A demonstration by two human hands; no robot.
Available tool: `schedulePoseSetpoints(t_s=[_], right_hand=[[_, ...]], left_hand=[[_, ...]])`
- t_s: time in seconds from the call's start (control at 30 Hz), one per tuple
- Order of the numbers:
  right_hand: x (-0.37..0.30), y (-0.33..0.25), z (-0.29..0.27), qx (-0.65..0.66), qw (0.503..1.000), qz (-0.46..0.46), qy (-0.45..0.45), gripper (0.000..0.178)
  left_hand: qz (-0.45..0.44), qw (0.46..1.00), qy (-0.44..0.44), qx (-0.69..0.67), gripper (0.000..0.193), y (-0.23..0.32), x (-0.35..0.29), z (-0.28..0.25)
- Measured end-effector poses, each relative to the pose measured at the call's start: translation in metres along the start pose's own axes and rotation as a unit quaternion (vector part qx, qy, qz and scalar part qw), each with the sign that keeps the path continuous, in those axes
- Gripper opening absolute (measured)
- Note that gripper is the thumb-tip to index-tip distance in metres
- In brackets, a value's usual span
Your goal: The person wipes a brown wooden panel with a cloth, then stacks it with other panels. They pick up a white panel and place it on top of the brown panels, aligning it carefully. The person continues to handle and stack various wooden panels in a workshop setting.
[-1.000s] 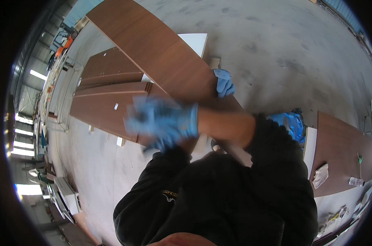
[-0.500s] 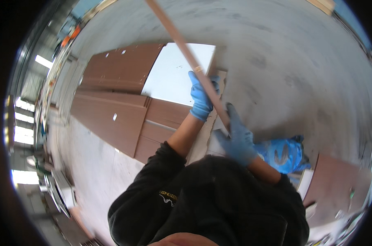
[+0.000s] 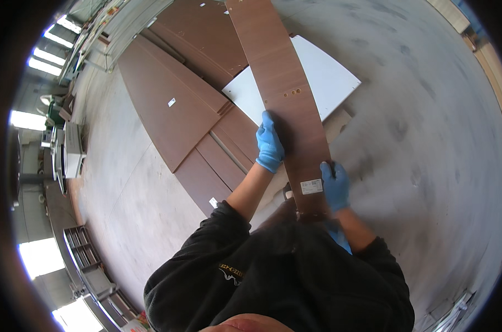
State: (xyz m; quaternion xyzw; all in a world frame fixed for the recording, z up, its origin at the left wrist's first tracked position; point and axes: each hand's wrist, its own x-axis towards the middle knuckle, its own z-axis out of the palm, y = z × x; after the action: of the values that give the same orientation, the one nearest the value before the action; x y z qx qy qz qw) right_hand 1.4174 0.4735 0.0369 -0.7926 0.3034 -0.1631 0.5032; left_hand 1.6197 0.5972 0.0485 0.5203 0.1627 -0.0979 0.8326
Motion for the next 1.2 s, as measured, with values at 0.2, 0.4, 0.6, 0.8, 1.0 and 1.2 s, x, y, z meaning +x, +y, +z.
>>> schedulePoseSetpoints(t_s=[0.2, 0.4, 0.6, 0.8, 1.0, 1.2], right_hand=[[0.13, 0.029, 0.107, 0.028, 0.99, 0.053, -0.125, 0.038], [0.251, 0.067, 0.245, 0.002, 0.974, 0.036, -0.223, 0.045], [0.359, 0.108, 0.38, -0.065, 0.949, 0.03, -0.306, 0.058], [0.393, 0.142, 0.468, -0.071, 0.957, 0.002, -0.282, 0.058], [0.416, 0.134, 0.52, -0.091, 0.954, -0.012, -0.284, 0.057], [0.443, 0.126, 0.562, -0.069, 0.951, -0.017, -0.302, 0.058]], left_hand=[[0.043, 0.996, 0.051, 0.061, 0.054, -0.044, 0.123, -0.091], [0.089, 0.823, 0.233, 0.51, 0.066, -0.11, 0.22, -0.214], [0.094, 0.667, 0.291, 0.679, 0.08, -0.176, 0.285, -0.269], [0.103, 0.618, 0.307, 0.717, 0.086, -0.203, 0.293, -0.271], [0.094, 0.615, 0.299, 0.724, 0.086, -0.193, 0.296, -0.268], [0.074, 0.616, 0.299, 0.725, 0.088, -0.195, 0.298, -0.268]])
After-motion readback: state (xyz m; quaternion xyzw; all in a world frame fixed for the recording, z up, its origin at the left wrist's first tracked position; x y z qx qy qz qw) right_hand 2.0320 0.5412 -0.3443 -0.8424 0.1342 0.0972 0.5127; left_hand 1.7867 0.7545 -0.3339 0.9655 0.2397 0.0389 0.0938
